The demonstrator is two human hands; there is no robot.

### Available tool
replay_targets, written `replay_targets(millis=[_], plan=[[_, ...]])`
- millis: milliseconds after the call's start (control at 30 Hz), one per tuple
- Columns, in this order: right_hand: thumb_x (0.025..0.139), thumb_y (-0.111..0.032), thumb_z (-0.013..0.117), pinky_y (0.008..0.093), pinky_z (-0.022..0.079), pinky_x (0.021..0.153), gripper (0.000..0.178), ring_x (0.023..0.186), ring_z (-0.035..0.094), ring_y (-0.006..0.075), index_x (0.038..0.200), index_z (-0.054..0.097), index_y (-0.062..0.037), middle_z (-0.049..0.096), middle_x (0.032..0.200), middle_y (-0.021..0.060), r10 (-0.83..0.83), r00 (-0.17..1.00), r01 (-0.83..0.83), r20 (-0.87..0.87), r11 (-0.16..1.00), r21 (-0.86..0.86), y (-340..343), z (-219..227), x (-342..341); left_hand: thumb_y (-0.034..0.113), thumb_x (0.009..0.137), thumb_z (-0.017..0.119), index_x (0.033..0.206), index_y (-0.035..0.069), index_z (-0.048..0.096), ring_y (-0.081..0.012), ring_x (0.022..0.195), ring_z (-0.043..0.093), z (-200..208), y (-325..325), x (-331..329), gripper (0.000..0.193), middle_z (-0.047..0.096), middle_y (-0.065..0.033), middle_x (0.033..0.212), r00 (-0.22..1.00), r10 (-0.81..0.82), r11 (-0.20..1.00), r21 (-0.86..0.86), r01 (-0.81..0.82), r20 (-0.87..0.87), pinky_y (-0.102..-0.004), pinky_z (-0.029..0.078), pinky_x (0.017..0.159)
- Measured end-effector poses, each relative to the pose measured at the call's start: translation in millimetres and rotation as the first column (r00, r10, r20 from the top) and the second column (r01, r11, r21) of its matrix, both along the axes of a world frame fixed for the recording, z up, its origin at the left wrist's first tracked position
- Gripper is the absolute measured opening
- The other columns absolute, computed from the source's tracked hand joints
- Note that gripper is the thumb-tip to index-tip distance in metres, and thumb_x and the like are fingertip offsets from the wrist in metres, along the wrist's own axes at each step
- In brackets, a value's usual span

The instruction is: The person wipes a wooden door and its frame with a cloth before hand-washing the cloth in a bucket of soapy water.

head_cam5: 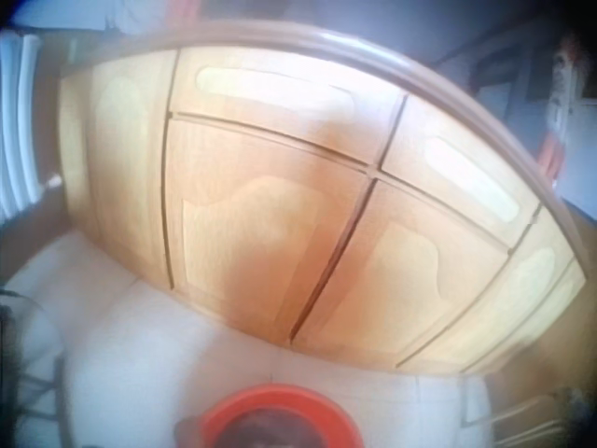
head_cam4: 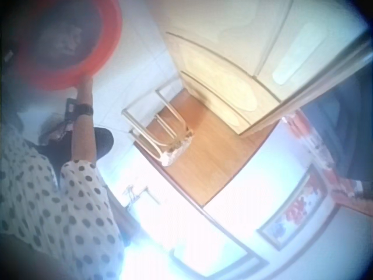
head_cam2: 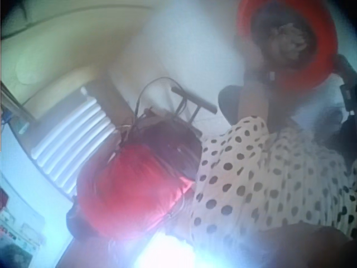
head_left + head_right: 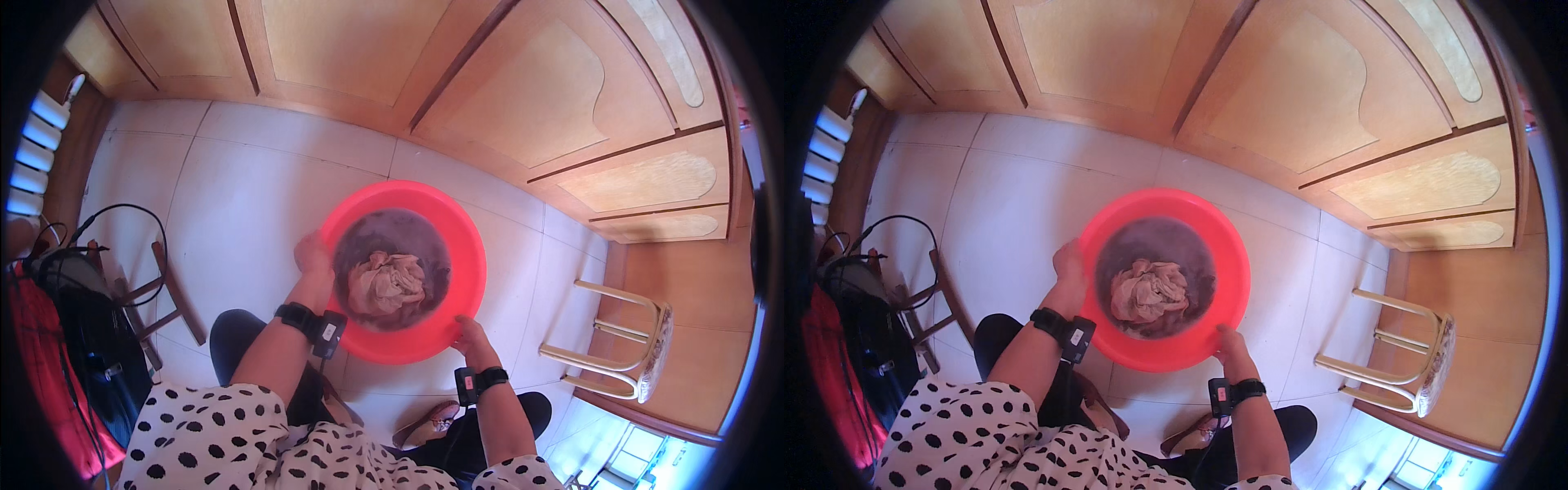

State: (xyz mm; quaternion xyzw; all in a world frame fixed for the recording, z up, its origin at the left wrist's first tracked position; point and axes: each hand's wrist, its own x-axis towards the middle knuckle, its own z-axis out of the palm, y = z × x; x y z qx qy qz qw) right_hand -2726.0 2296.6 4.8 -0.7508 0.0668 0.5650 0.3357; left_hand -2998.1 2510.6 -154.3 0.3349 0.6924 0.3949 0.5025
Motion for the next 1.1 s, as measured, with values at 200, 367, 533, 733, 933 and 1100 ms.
replay_targets(millis=[200, 367, 533, 733, 933, 1100], plan=[[0.089, -0.023, 0.045, 0.0340, 0.048, 0.082, 0.035, 0.096, 0.058, 0.0200, 0.117, 0.049, -0.0029, 0.059, 0.109, 0.0092, 0.017, 0.998, -0.008, -0.061, 0.990, 0.141, -19.8, -7.2, 16.1, 0.026, 0.085, 0.041, 0.088, 0.002, 0.063, -0.0305, 0.077, 0.061, -9.4, -20.7, -16.3, 0.032, 0.063, -0.0159, 0.085, 0.985, -0.144, 0.989, 0.021, 0.147, -0.099, -0.0416, 0.046, 0.065], [0.087, -0.019, 0.045, 0.0384, 0.047, 0.085, 0.036, 0.101, 0.056, 0.0243, 0.119, 0.047, -0.0009, 0.057, 0.112, 0.0115, 0.099, 0.994, -0.099, -0.038, 0.995, 0.009, -19.9, 16.3, 35.7, 0.019, 0.083, 0.047, 0.093, -0.001, 0.061, -0.0280, 0.072, 0.057, 49.5, -59.6, 4.7, 0.027, 0.059, -0.0133, 0.077, 0.983, 0.090, 0.977, -0.204, -0.057, 0.158, -0.0383, 0.046, 0.066], [0.085, -0.016, 0.046, 0.0412, 0.046, 0.088, 0.038, 0.100, 0.055, 0.0263, 0.118, 0.046, 0.0024, 0.056, 0.111, 0.0143, -0.240, 0.928, 0.323, -0.284, 0.899, 0.296, -33.2, -49.5, 56.9, 0.013, 0.079, 0.053, 0.102, -0.006, 0.058, -0.0296, 0.089, 0.056, 57.9, -81.2, 12.5, 0.030, 0.056, -0.0195, 0.098, 0.993, -0.021, 0.992, -0.124, 0.007, -0.113, -0.0385, 0.047, 0.076], [0.078, -0.008, 0.054, 0.0400, 0.045, 0.086, 0.046, 0.100, 0.054, 0.0270, 0.121, 0.042, 0.0032, 0.055, 0.106, 0.0156, -0.305, 0.925, 0.237, 0.227, 0.930, 0.282, -8.3, -19.4, 29.8, 0.016, 0.078, 0.058, 0.114, 0.002, 0.054, -0.0334, 0.106, 0.051, 107.5, -74.8, 83.8, 0.039, 0.047, -0.0251, 0.117, 0.629, -0.366, 0.694, 0.250, 0.676, -0.685, -0.0404, 0.045, 0.087], [0.072, -0.012, 0.062, 0.0365, 0.038, 0.094, 0.075, 0.113, 0.045, 0.0281, 0.135, 0.023, 0.0029, 0.044, 0.123, 0.0198, -0.286, 0.952, 0.223, 0.112, 0.895, 0.385, -25.5, -40.3, 20.7, 0.017, 0.076, 0.060, 0.123, 0.007, 0.047, -0.0373, 0.101, 0.055, 109.4, -93.4, 141.7, 0.050, 0.053, -0.0230, 0.113, 0.234, -0.937, 0.306, -0.281, 0.910, -0.261, -0.0425, 0.045, 0.087], [0.075, -0.010, 0.057, 0.0403, 0.037, 0.093, 0.075, 0.115, 0.041, 0.0265, 0.139, 0.018, -0.0039, 0.039, 0.127, 0.0169, -0.288, 0.951, 0.305, -0.115, 0.936, 0.178, -19.7, 8.8, -9.4, 0.021, 0.075, 0.061, 0.115, 0.012, 0.052, -0.0377, 0.092, 0.059, 51.0, -128.7, 124.4, 0.042, 0.062, -0.0219, 0.093, 0.191, -0.827, 0.432, -0.380, 0.818, -0.529, -0.0440, 0.047, 0.081]])
